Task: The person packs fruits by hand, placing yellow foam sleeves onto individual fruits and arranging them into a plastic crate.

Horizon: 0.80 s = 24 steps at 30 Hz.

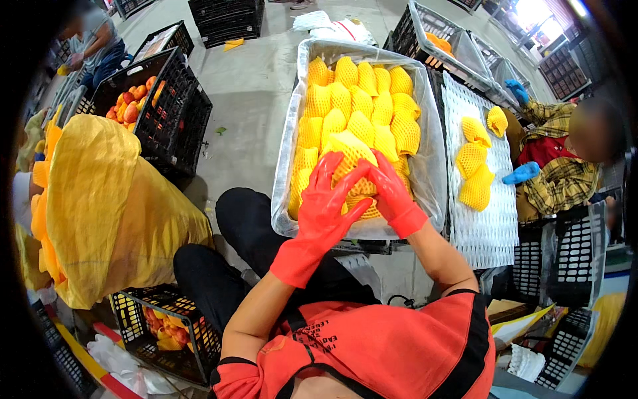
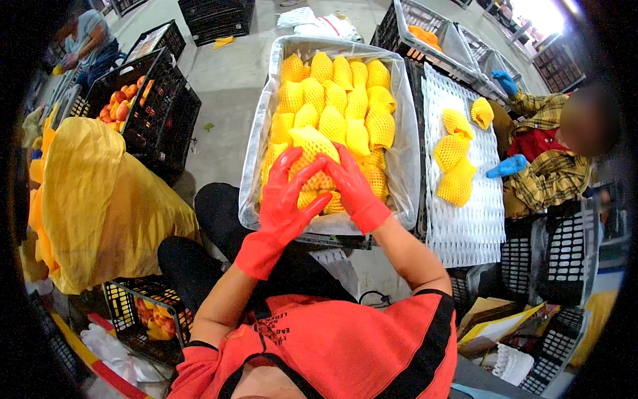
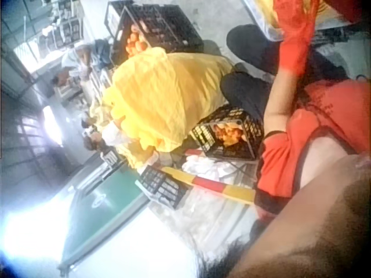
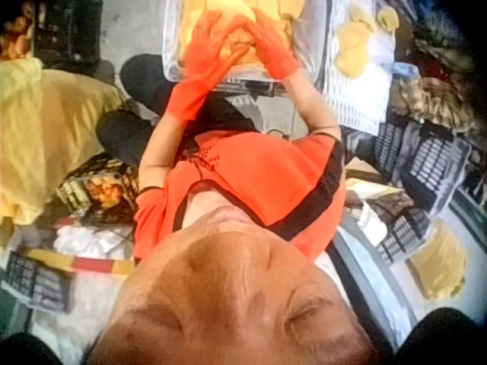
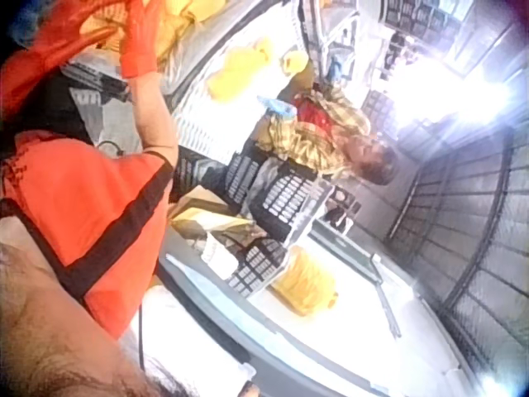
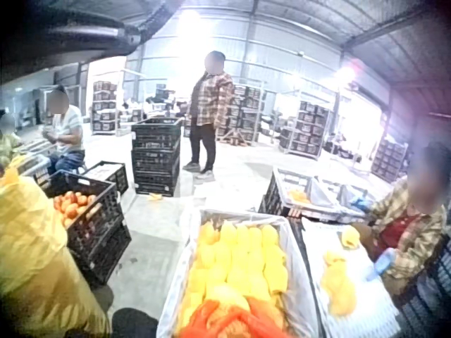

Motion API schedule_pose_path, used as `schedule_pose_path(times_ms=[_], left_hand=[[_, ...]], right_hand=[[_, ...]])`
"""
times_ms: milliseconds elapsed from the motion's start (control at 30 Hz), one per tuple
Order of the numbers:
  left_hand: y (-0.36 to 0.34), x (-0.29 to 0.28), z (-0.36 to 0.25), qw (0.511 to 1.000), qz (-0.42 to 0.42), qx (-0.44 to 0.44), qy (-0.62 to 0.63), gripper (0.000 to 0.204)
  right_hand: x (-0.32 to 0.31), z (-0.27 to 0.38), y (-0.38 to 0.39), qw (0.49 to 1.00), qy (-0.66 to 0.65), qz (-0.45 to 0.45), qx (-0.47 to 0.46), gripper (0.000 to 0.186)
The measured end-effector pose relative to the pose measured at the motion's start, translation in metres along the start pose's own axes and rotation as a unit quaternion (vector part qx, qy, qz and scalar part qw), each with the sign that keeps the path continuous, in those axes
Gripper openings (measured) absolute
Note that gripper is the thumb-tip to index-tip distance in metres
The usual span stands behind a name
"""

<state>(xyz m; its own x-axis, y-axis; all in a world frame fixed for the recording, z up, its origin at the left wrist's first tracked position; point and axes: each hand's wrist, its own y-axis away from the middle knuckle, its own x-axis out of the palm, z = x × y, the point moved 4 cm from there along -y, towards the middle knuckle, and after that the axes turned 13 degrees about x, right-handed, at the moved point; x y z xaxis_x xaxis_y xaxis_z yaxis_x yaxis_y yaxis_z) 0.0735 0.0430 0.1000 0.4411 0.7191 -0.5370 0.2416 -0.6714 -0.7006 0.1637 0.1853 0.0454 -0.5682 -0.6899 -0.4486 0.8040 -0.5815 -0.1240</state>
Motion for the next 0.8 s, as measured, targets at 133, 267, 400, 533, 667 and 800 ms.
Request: schedule_pose_path(times_ms=[133, 267, 400, 533, 667, 800], left_hand=[[-0.003, -0.003, 0.025, 0.991, -0.08, -0.075, 0.073, 0.059], [0.002, -0.01, 0.044, 0.983, -0.106, -0.028, 0.149, 0.041], [0.009, 0.0, 0.05, 0.989, -0.08, -0.063, 0.106, 0.03], [0.018, 0.018, 0.052, 0.853, -0.214, -0.248, 0.407, 0.016], [0.022, 0.017, 0.058, 0.639, -0.228, -0.422, 0.602, 0.022], [0.022, 0.001, 0.067, 0.772, -0.205, -0.334, 0.501, 0.023]], right_hand=[[0.02, 0.036, -0.005, 0.955, -0.281, 0.074, 0.06, 0.058], [0.036, 0.055, 0.003, 0.899, -0.426, 0.041, 0.095, 0.085], [0.046, 0.038, 0.002, 0.938, -0.327, -0.065, 0.094, 0.093], [0.033, 0.036, 0.004, 0.93, -0.325, -0.16, 0.066, 0.057], [0.028, 0.018, 0.007, 0.926, -0.338, -0.137, 0.1, 0.039], [0.034, 0.034, 0.01, 0.946, -0.285, -0.131, 0.083, 0.038]])
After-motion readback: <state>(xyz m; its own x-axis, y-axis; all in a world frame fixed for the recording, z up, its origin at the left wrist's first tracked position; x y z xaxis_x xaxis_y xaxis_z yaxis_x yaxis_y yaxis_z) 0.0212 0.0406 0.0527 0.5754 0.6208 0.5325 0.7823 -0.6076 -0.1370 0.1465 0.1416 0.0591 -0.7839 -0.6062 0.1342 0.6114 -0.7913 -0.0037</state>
